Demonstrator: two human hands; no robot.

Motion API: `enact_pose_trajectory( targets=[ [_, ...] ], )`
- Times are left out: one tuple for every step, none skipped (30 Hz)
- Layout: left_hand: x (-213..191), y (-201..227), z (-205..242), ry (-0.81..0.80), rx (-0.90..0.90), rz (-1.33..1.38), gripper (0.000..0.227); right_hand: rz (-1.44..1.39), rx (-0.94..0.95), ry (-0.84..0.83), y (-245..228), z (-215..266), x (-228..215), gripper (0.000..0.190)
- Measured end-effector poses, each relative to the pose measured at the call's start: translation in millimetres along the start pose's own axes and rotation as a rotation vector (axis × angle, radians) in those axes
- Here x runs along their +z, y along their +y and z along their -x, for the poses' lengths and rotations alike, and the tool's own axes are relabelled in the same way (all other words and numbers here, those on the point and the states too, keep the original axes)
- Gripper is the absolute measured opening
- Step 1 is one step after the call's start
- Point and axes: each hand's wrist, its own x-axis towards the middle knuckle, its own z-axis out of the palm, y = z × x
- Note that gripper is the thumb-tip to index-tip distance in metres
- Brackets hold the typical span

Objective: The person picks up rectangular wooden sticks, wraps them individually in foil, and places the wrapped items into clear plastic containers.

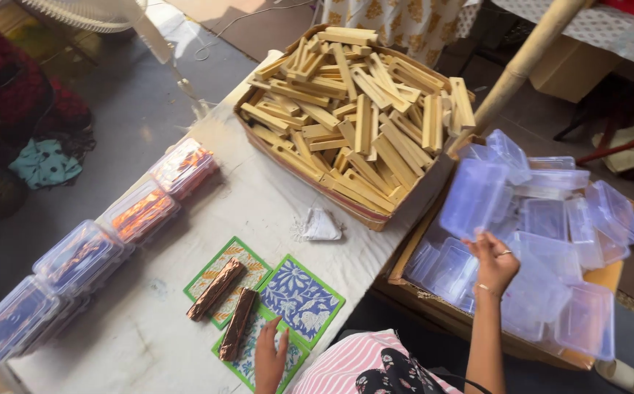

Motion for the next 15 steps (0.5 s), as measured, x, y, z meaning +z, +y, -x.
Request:
enact_pose_trajectory(
  targets=[
    [-3,29,-6,0.027,-0.024,-0.003,0.049,-0.004,0.008,-0.035,7,20,22,0.024],
    [-7,56,-13,0.05,-0.019,0.04,0.072,-0.049,0.032,-0.26,15,42,43,0.02],
    [-11,82,-19,0.075,-0.017,0.083,0.099,-0.094,0.056,-0.489,22,66,62,0.017],
    [-10,94,-27,0.103,-0.043,0.079,0.099,-0.098,0.067,-0.526,32,82,77,0.017],
    [-9,106,-35,0.092,-0.027,0.338,0.111,-0.078,0.139,-0.665,41,99,91,0.015],
    [-9,116,-43,0.086,-0.002,0.595,0.124,-0.055,0.211,-0.804,50,117,104,0.013],
    [-6,119,-49,0.122,-0.015,0.598,0.124,-0.055,0.212,-0.842,47,128,119,0.013],
    [-4,123,-56,0.113,-0.076,0.69,0.121,0.117,0.143,-0.9,44,139,133,0.013],
    [1,130,-66,0.091,-0.129,0.787,0.119,0.292,0.063,-0.94,38,148,144,0.013],
    [7,117,-66,0.116,-0.132,0.795,0.119,0.294,0.054,-0.964,30,149,153,0.013],
    [13,105,-69,0.125,-0.156,0.786,0.109,0.414,-0.242,-0.918,21,150,166,0.012],
    [18,92,-73,0.134,-0.179,0.777,0.1,0.521,-0.54,-0.855,13,151,178,0.012],
    [15,85,-66,0.16,-0.188,0.781,0.1,0.514,-0.547,-0.881,20,149,189,0.012],
    [12,79,-58,0.171,-0.229,0.741,0.088,0.53,-0.533,-0.951,28,147,201,0.016],
    [8,72,-52,0.183,-0.267,0.7,0.076,0.543,-0.521,-1.021,35,146,215,0.021]
  ],
)
